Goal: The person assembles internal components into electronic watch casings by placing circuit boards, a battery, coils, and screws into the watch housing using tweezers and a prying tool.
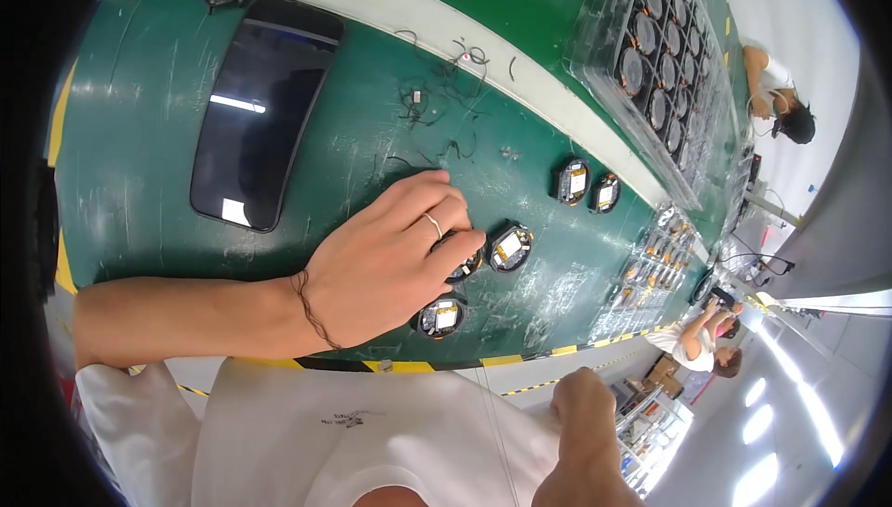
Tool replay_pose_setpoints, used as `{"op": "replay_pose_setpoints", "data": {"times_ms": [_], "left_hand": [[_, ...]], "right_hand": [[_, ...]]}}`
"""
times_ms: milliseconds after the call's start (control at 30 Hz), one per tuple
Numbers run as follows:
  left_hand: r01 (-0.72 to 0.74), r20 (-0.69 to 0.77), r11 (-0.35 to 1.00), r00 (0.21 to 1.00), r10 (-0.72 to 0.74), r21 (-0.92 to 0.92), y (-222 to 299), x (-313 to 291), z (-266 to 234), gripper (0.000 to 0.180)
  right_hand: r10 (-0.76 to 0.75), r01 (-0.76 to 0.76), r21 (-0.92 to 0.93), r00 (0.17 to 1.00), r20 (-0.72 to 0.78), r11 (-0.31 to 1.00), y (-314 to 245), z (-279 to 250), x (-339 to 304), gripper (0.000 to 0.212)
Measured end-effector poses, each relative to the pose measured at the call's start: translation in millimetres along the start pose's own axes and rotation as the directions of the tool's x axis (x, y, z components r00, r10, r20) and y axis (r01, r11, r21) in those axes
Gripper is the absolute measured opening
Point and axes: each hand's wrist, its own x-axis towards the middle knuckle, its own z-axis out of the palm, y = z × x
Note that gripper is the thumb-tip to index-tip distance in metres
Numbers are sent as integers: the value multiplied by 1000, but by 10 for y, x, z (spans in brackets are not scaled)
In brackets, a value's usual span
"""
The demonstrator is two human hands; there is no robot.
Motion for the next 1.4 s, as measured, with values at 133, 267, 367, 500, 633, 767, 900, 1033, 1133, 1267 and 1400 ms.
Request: {"op": "replay_pose_setpoints", "data": {"times_ms": [133, 267, 367, 500, 633, 767, 900, 1033, 1133, 1267, 1400], "left_hand": [[-26, 17, 988, 1000, 23, 150, 13, -30, 21, 27], [-32, -12, 981, 999, 35, 193, 19, -37, 55, 15], [-20, -37, 985, 999, 27, 172, 39, -45, 61, 17], [-24, -52, 985, 998, 34, 173, 32, -40, 90, 19], [-24, -41, 983, 999, 32, 181, 37, -49, 108, 19], [-23, -23, 980, 999, 28, 197, 28, -52, 122, 18], [-20, -40, 978, 999, 29, 208, 31, -48, 127, 16], [-29, -36, 976, 999, 38, 217, 42, -54, 139, 16], [-39, 1, 972, 999, 40, 231, 45, -57, 106, 16], [-23, -31, 974, 999, 31, 225, -14, -124, 61, 18], [-118, 111, 980, 989, 101, 160, -25, 10, 19, 36]], "right_hand": [[20, -19, -19, 998, 60, 1000, 47, -36, 117, 32], [62, -61, -12, 994, 89, 998, 110, -35, 254, 35], [90, -90, -2, 992, 91, 996, 162, -31, 345, 36], [119, -119, -2, 987, 108, 993, 225, -45, 417, 35], [154, -159, 27, 978, 141, 987, 274, -13, 457, 32], [190, -202, 78, 972, 141, 976, 340, 32, 528, 31], [192, -224, 98, 946, 262, 970, 305, 77, 484, 28], [254, -254, -32, 936, 245, 967, 277, 253, 425, 33], [196, -171, -105, 931, 307, 980, 261, 229, 610, 31], [174, -111, -175, 901, 398, 978, 25, 211, 353, 31], [59, -50, -281, 998, 25, 958, -81, -253, 181, 36]]}}
